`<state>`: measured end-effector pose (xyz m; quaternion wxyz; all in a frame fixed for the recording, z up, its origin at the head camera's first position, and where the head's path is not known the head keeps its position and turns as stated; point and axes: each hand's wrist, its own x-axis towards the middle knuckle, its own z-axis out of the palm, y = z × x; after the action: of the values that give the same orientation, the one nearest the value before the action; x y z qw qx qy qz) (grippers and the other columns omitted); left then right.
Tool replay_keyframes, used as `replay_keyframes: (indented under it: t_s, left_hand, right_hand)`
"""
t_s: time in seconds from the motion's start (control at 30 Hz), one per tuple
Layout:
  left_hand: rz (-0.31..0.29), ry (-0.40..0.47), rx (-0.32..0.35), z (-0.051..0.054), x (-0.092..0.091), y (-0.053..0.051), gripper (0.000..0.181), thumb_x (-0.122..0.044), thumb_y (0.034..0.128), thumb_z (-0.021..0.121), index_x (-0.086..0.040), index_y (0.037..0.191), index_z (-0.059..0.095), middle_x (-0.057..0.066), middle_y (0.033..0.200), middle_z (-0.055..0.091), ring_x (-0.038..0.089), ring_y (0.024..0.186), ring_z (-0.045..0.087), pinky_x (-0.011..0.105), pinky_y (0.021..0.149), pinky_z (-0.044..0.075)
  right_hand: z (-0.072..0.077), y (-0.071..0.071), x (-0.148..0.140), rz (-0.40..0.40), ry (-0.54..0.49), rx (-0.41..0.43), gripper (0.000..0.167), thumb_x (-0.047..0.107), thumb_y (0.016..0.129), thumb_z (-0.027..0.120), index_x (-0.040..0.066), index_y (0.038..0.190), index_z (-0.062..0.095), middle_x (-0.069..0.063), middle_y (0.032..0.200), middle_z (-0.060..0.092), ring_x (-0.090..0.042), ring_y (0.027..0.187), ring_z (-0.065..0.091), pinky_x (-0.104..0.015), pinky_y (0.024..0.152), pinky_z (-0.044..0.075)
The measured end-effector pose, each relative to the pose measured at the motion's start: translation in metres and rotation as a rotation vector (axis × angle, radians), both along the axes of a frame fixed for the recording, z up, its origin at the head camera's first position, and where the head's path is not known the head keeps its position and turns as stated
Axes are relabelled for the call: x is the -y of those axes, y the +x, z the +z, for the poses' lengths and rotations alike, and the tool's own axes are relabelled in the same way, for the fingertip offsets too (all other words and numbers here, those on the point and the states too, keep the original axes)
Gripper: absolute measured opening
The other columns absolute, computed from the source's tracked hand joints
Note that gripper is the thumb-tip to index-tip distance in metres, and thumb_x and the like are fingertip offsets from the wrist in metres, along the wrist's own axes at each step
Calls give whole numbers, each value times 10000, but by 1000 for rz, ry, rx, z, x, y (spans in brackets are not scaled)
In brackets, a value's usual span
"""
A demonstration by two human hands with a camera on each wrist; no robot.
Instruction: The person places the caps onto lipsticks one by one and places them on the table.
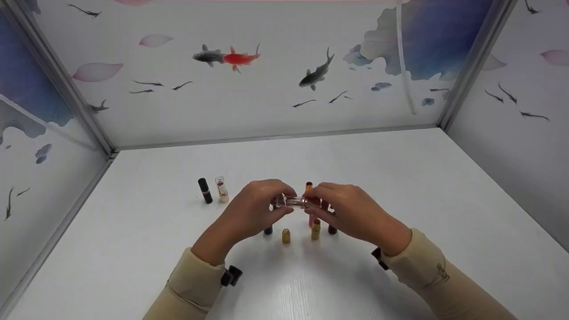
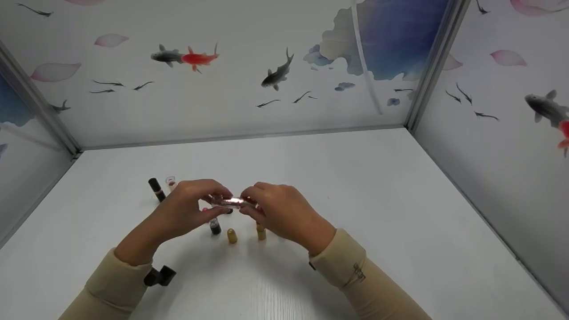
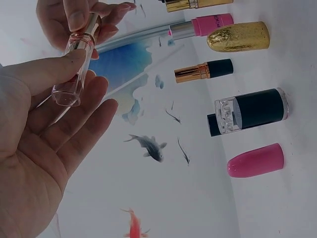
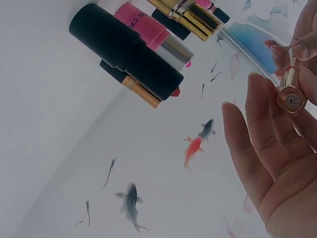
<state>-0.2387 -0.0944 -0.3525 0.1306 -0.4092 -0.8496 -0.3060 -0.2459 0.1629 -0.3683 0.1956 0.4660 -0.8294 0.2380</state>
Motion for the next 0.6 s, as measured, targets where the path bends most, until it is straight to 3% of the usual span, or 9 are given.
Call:
replay_keyframes:
  t_s: [0.6]
  left_hand:
    - [-30,40,-53,-2,-1,0,194,-38,905,854,-69,1085,787,14,1008,788,122,813,688,280,706,596]
  right_hand:
    - [2,4,2,25,-22,-27,178,108,968,809,61,1118,728,11,969,723,-66,763,661,-255,637,578]
